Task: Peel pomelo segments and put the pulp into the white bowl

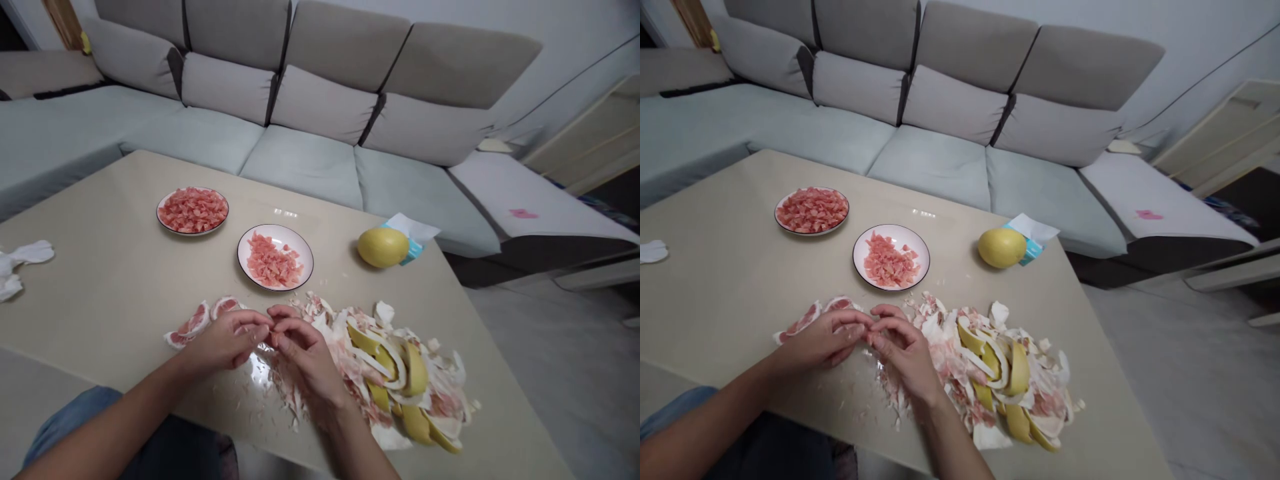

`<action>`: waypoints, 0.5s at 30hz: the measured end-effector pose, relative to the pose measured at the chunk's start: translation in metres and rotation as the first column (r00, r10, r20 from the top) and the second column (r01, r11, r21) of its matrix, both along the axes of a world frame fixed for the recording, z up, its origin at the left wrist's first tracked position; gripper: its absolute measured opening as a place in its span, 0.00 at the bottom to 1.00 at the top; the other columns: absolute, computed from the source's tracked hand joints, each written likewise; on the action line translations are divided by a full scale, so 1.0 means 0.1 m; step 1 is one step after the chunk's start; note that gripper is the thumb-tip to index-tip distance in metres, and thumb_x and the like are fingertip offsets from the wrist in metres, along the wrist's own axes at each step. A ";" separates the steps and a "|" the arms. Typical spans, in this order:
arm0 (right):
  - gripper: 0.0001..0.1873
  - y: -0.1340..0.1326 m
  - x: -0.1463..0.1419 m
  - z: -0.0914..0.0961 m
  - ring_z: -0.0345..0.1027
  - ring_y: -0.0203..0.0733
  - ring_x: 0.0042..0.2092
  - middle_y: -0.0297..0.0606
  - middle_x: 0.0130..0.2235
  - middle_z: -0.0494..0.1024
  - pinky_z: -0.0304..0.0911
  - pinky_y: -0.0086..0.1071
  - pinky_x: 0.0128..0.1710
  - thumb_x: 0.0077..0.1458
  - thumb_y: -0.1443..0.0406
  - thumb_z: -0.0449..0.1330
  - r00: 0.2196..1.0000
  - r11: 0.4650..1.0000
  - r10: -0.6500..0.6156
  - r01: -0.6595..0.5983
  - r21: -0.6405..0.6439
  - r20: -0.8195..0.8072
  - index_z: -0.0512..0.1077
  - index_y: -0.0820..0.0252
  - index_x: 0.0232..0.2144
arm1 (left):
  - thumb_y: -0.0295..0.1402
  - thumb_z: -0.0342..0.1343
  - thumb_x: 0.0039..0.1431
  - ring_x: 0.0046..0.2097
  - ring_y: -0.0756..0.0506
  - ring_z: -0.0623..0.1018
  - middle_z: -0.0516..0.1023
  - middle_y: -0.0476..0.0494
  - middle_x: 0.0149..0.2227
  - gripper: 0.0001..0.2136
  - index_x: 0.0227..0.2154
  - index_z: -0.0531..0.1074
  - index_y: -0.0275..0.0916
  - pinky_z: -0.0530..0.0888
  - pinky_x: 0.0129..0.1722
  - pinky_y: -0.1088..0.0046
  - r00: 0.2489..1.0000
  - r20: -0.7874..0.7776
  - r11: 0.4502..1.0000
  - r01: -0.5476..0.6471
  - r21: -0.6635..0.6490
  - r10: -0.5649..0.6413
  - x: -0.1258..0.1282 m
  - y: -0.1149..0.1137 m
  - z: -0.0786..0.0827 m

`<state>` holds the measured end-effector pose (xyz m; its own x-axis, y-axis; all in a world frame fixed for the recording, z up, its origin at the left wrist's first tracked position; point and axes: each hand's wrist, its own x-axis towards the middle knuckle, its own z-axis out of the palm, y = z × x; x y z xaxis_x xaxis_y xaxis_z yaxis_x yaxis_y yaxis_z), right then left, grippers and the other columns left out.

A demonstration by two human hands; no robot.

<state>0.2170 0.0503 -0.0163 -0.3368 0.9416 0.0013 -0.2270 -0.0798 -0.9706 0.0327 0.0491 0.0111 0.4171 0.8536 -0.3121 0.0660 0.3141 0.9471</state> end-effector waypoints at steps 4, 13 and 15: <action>0.11 -0.01 0.03 0.06 0.62 0.48 0.57 0.39 0.55 0.70 0.59 0.42 0.56 0.55 0.59 0.63 0.991 0.995 0.055 -0.064 0.077 0.123 0.78 0.48 0.41 | 0.50 0.60 0.51 0.15 0.57 0.53 0.59 0.60 0.15 0.22 0.41 0.72 0.38 0.49 0.14 0.81 0.966 0.258 0.984 0.058 -0.169 -0.013 0.03 -0.01 -0.05; 0.08 -0.06 0.02 0.08 0.69 0.45 0.44 0.39 0.39 0.76 0.64 0.42 0.48 0.55 0.68 0.61 0.853 0.816 -0.428 0.223 0.533 0.298 0.77 0.50 0.37 | 0.45 0.65 0.47 0.17 0.59 0.55 0.61 0.59 0.19 0.18 0.32 0.67 0.38 0.45 0.15 0.82 0.957 0.239 0.965 -0.107 -0.241 0.165 0.06 0.00 0.04; 0.10 -0.08 0.01 0.09 0.69 0.45 0.40 0.38 0.36 0.76 0.64 0.44 0.46 0.54 0.70 0.62 0.810 0.741 -0.478 0.163 0.651 0.341 0.77 0.49 0.37 | 0.46 0.65 0.47 0.16 0.59 0.54 0.61 0.60 0.19 0.19 0.32 0.67 0.39 0.46 0.15 0.82 0.959 0.209 0.964 -0.142 -0.223 0.190 0.06 0.00 0.01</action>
